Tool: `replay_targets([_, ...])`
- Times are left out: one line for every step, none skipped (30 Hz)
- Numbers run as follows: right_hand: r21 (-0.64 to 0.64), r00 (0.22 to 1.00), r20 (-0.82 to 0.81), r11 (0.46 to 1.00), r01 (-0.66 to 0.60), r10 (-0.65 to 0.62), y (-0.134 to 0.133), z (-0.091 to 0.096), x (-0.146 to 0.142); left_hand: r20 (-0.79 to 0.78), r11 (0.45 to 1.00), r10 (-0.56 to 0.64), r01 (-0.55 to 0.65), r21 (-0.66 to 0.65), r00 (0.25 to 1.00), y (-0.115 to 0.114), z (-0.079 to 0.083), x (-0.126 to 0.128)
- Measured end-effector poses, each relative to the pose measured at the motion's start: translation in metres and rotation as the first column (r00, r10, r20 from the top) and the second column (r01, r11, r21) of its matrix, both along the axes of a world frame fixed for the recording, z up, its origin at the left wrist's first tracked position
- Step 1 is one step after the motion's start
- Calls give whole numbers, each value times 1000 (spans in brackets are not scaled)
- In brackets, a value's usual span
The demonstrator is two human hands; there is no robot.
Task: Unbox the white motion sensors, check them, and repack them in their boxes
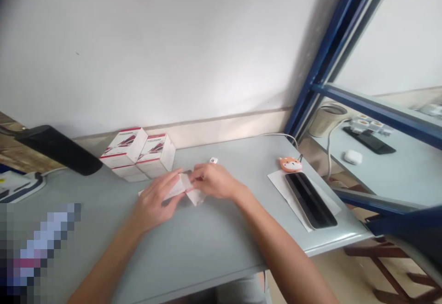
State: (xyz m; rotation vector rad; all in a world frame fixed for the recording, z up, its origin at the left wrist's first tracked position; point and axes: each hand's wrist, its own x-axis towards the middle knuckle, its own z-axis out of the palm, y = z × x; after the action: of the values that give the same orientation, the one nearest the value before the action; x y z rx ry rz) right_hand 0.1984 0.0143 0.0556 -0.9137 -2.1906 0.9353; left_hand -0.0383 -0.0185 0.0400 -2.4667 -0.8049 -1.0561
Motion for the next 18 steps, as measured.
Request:
replay_targets([1,1000,5,1000,9,-9,3,-3,1,-8,1000,-5,5,3,1000,1,-1,1])
replay_targets([0,1000,5,1000,14,-14,5,-5,2,-24,1000,-13,13,3,1000,1,-1,1])
replay_targets([-10,1000,-3,1000,9,-9,6,-7,2,-43,1000,-25,24,-6,999,2,-1,1])
replay_targets([-30,1000,-25,1000,-7,6,7,-9,2,-61,999,-35,33,-24,998,2,0,1])
replay_targets([-55,998,-61,998,-22,18,8,-11,1,-70,998,-45,42,-51,997,2,2,1])
replay_targets([-74,994,-110,997,-21,13,8,-12,0,-68,994,-49,42,-98,996,2,4,0])
replay_targets([-75,986,-163,997,4,-16,8,-12,-2,-47,985,-31,22,-174,998,1,6,0])
replay_targets([-55,975,-215,997,48,-58,7,-12,-4,-10,960,14,-16,-279,1000,1,9,0])
replay_targets([-19,960,-262,995,101,-102,6,-11,-6,33,914,75,-56,-401,997,1,13,-1])
replay_targets([23,944,-301,989,148,-135,5,-10,-8,67,846,137,-82,-528,988,1,16,-1])
replay_targets([61,931,-332,982,179,-150,4,-9,-10,93,765,188,-86,-639,978,1,20,-1])
replay_targets([81,923,-355,979,187,-147,3,-7,-12,112,688,216,-69,-723,970,2,24,-1])
replay_targets([73,917,-377,982,174,-134,1,-6,-13,128,627,219,-39,-778,967,3,28,-2])
replay_targets([39,908,-402,988,147,-119,0,-4,-13,136,582,208,-11,-813,969,5,31,-2])
replay_targets([-12,897,-428,993,114,-108,0,-3,-13,134,546,198,4,-838,971,7,34,-3])
replay_targets([-70,887,-451,994,78,-102,0,-2,-13,124,517,195,5,-856,973,8,36,-3])
replay_targets([-128,879,-466,991,48,-103,0,-2,-12,111,492,199,-2,-871,974,10,38,-3])
replay_targets([-180,876,-470,983,24,-108,1,-2,-11,96,467,203,-10,-884,974,11,39,-3])
